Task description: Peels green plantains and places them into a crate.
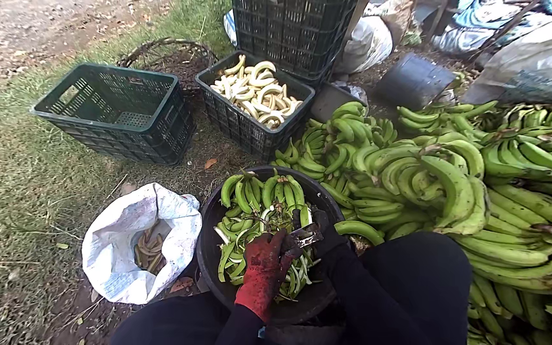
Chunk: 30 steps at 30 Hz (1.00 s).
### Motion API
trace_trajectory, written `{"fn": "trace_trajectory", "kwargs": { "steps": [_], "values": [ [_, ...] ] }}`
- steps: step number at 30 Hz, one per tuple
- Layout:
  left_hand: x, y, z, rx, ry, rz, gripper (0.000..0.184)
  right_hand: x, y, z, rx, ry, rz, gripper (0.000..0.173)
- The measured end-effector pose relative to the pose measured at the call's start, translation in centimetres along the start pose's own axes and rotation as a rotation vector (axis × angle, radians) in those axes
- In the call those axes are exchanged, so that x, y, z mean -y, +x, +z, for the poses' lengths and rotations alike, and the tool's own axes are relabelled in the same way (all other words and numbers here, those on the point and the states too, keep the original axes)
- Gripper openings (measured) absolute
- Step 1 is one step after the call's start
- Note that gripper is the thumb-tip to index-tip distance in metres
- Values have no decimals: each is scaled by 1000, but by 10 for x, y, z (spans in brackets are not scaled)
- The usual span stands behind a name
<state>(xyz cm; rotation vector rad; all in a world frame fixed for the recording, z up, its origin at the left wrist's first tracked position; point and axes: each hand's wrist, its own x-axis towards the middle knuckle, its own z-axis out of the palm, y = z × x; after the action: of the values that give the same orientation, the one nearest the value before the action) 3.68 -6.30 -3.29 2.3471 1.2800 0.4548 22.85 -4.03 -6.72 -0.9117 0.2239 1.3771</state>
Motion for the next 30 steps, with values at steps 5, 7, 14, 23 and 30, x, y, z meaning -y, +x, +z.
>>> {"fn": "trace_trajectory", "kwargs": {
  "steps": [5,7,14,23,30],
  "values": [
    [2,11,-7,45,-50,-163,50,-21,-28,23,-77,-503,-306,37],
    [13,18,-6,82,-112,-249,44,-33,-37,15,41,-805,-436,39],
    [44,25,3,114,-252,-374,52,-33,-43,-9,372,-865,-27,49],
    [12,-1,4,128,-51,239,54,19,-8,-36,336,29,286,54],
    [12,4,-1,106,-45,204,52,14,-27,-8,205,-95,342,48]
  ]
}}
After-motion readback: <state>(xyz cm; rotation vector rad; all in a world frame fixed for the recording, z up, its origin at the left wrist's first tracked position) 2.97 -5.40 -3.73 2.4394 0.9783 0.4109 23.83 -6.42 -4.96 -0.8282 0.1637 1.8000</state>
